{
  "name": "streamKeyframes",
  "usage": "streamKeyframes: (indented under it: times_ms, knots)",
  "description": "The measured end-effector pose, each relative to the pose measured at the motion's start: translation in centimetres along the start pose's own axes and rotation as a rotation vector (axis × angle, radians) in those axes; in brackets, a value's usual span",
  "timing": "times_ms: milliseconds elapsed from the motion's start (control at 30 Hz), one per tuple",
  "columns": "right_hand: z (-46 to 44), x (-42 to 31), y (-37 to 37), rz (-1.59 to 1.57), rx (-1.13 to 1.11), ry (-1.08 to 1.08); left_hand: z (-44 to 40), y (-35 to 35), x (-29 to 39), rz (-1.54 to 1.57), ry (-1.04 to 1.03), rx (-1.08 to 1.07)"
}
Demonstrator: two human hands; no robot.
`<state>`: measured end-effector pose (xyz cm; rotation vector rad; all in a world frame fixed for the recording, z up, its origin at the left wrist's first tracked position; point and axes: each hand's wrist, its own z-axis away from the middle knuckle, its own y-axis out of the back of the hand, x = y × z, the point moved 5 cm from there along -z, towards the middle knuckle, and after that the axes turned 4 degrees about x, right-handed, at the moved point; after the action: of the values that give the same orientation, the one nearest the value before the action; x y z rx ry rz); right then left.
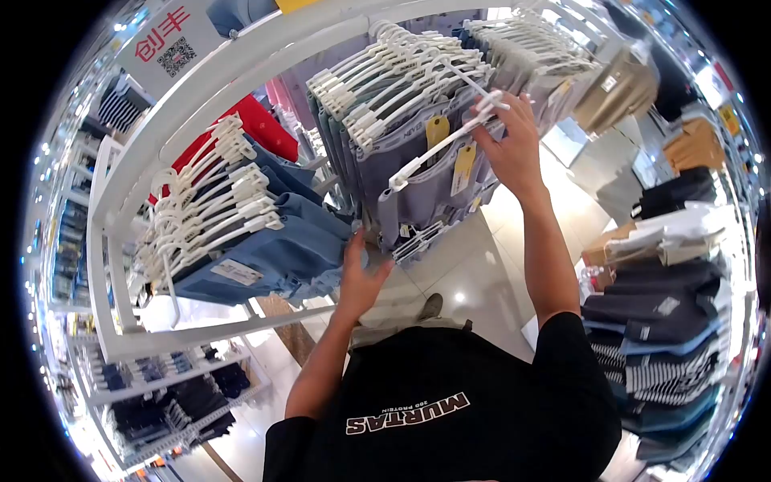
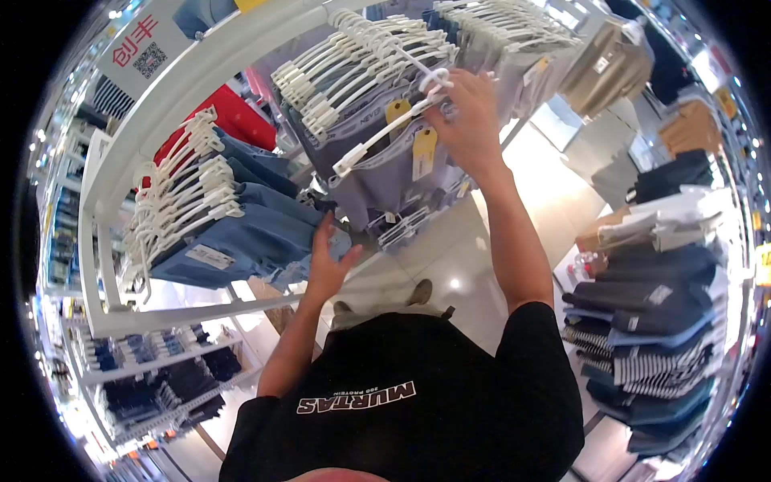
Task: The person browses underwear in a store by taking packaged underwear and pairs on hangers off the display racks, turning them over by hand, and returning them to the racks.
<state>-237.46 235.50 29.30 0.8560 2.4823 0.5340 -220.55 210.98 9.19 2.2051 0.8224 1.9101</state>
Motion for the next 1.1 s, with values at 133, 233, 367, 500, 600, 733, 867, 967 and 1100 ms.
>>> streamKeyframes:
  times_ms: [133, 233, 367, 500, 600, 733, 867, 967, 1100]
  knots:
    - [-0.3, 1.0, 2.7, -0.192, 0.071, 0.027, -3.5, -1.9, 5.7, 0.161, -0.066, 0.087]
    - [1.6, 2.4, 4.4, -0.182, 0.0, -0.032, -3.6, -2.8, 6.2, 0.165, -0.025, 0.06]
    - [7.1, 7.0, 4.1, -0.36, -0.137, -0.509, -1.4, -3.3, 5.8, 0.294, 0.236, 0.097]
    - [12.1, 8.9, 2.9, -0.373, -0.228, -0.752, 0.3, -5.0, 3.4, 0.768, 0.546, 0.214]
    - [14.5, 9.1, 2.3, -0.395, -0.262, -0.826, 0.5, -5.8, 5.1, 0.912, 0.779, 0.236]
    - [15.4, 9.2, 2.4, -0.372, -0.236, -0.903, -0.7, -6.1, 6.1, 0.838, 0.636, 0.096]
    - [14.6, 9.0, 3.3, -0.324, -0.162, -0.891, -0.7, -6.2, 3.6, 0.601, 0.474, -0.155]
    - [14.4, 8.5, 3.2, -0.288, -0.138, -0.884, -1.1, -5.5, 4.9, 0.625, 0.413, -0.178]
    - [14.6, 7.6, 2.5, -0.279, -0.088, -0.807, -1.0, -5.3, 5.2, 0.674, 0.348, -0.222]
